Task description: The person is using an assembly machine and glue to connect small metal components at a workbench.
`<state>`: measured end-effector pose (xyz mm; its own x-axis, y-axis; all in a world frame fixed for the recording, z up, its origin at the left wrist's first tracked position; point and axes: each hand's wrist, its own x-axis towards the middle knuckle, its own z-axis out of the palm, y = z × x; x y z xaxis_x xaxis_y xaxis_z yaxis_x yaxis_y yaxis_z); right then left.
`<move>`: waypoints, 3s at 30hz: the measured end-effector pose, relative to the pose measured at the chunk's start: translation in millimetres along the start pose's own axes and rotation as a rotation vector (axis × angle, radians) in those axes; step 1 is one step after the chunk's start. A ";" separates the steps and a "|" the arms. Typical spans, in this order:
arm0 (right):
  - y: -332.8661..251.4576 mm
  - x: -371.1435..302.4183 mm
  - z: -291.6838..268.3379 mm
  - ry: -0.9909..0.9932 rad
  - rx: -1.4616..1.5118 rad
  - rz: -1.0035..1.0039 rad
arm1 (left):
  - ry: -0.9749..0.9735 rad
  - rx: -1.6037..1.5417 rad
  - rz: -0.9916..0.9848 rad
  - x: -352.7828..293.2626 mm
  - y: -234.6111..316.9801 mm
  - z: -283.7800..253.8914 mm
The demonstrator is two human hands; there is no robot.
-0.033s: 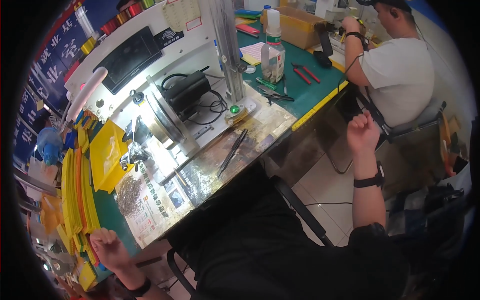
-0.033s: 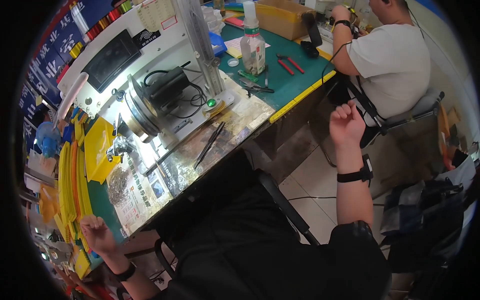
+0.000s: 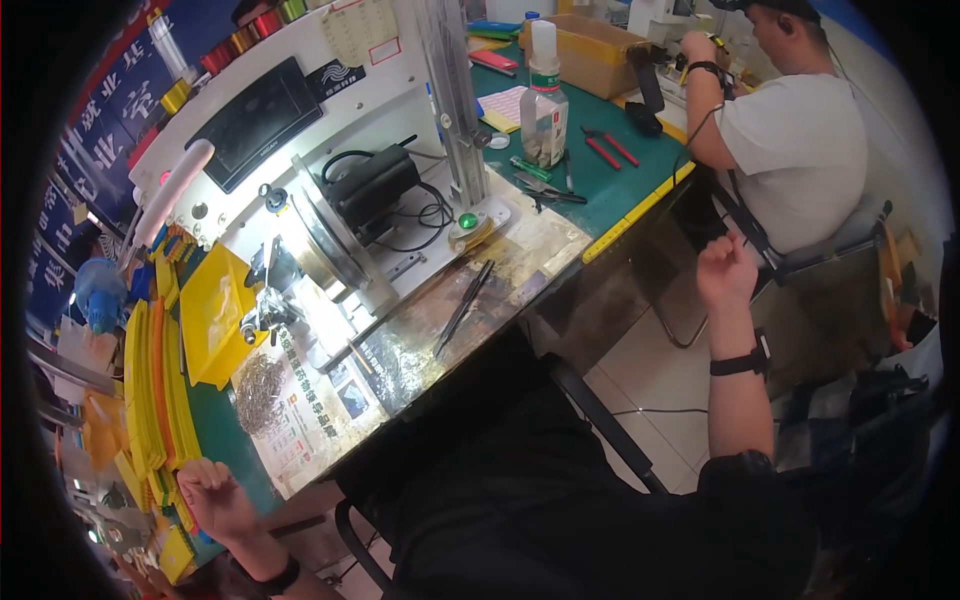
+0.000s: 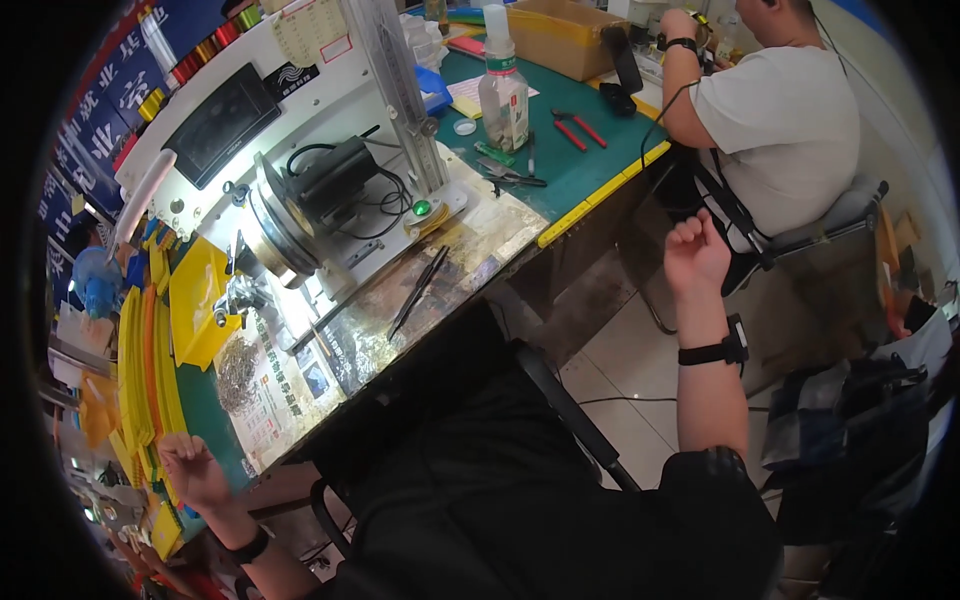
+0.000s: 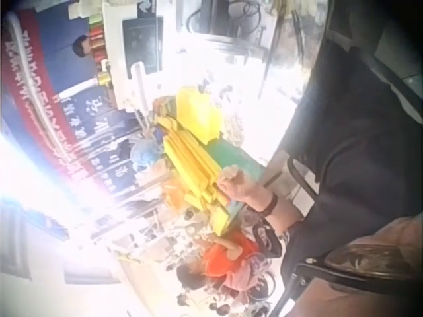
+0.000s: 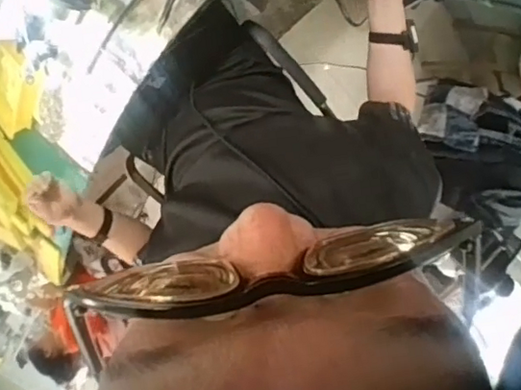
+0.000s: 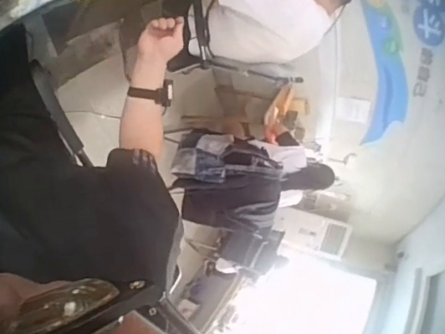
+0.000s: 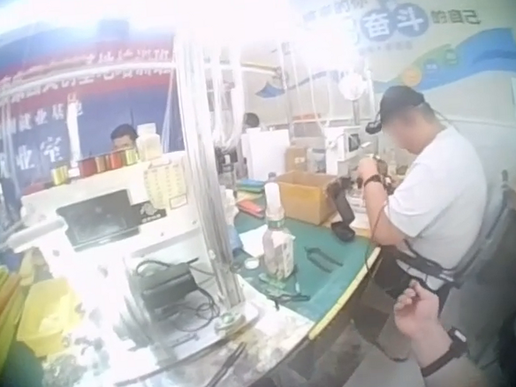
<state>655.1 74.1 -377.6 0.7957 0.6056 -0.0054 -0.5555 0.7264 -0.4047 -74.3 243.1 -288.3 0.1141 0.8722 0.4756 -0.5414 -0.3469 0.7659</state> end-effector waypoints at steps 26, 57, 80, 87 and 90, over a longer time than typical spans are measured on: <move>108.2 47.7 134.8 -0.832 -2.149 -0.634 | -0.325 0.689 0.076 25.3 -26.0 111.4; 169.1 44.0 170.3 -0.526 -2.319 -0.316 | -0.205 0.533 -0.059 4.6 -37.2 76.7; 245.8 -195.2 238.3 -1.163 -1.037 0.203 | -0.486 0.972 0.237 48.0 -34.5 149.5; 266.6 -76.6 252.5 -0.773 -1.162 0.117 | -0.301 0.797 -0.188 55.6 -54.5 114.0; 287.3 -68.3 267.6 -0.902 -1.116 0.288 | -0.271 0.611 -0.251 60.6 -87.6 144.8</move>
<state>376.6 328.4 -248.9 0.0406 0.9818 0.1853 0.1389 0.1782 -0.9741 100.7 276.4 -263.9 0.4197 0.8625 0.2830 0.0833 -0.3470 0.9341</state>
